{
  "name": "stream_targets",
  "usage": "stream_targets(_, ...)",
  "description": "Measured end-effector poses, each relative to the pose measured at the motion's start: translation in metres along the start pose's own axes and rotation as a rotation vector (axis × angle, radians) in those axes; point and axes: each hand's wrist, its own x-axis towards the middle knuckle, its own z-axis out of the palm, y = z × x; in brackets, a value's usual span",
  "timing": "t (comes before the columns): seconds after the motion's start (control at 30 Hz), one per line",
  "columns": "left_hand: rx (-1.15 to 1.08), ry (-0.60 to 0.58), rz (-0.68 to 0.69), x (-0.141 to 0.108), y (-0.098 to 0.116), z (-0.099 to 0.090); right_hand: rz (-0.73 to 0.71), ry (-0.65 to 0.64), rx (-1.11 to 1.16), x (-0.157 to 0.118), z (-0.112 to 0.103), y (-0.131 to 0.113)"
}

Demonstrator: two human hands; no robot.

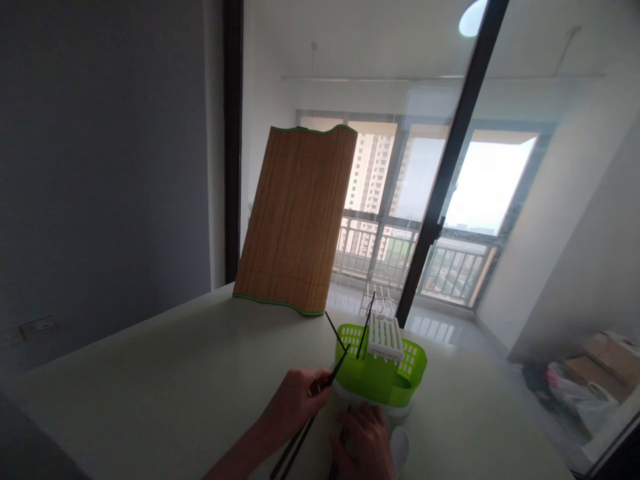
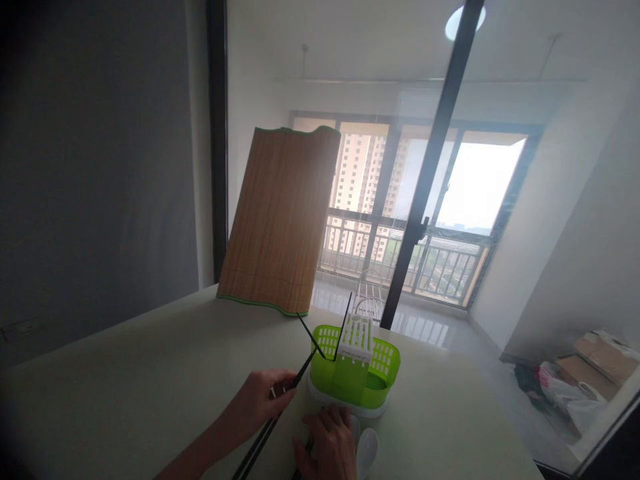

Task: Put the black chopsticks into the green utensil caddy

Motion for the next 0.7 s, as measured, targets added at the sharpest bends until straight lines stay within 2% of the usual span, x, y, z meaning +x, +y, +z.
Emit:
stream_targets(0.13,-0.335,0.065,-0.055,-0.001,0.013,0.002,-0.057,-0.024,0.135,-0.001,0.011,-0.006)
stream_targets(0.23,-0.462,0.054,-0.065,-0.004,0.011,0.009,-0.019,0.037,0.113,-0.007,0.025,-0.005)
stream_targets(0.3,-0.498,0.033,-0.079,-0.006,0.007,0.014,-0.003,0.034,0.077,-0.012,0.034,-0.002)
stream_targets(0.43,-0.422,0.051,-0.081,-0.007,0.000,0.014,-0.079,-0.038,-0.016,-0.020,0.044,0.007)
stream_targets(0.53,-0.275,0.104,-0.044,0.000,-0.003,0.003,-0.121,-0.066,-0.017,-0.020,0.042,0.012)
stream_targets(0.7,-0.240,0.136,-0.015,0.042,-0.010,-0.031,-0.056,-0.065,0.055,-0.017,0.032,0.016)
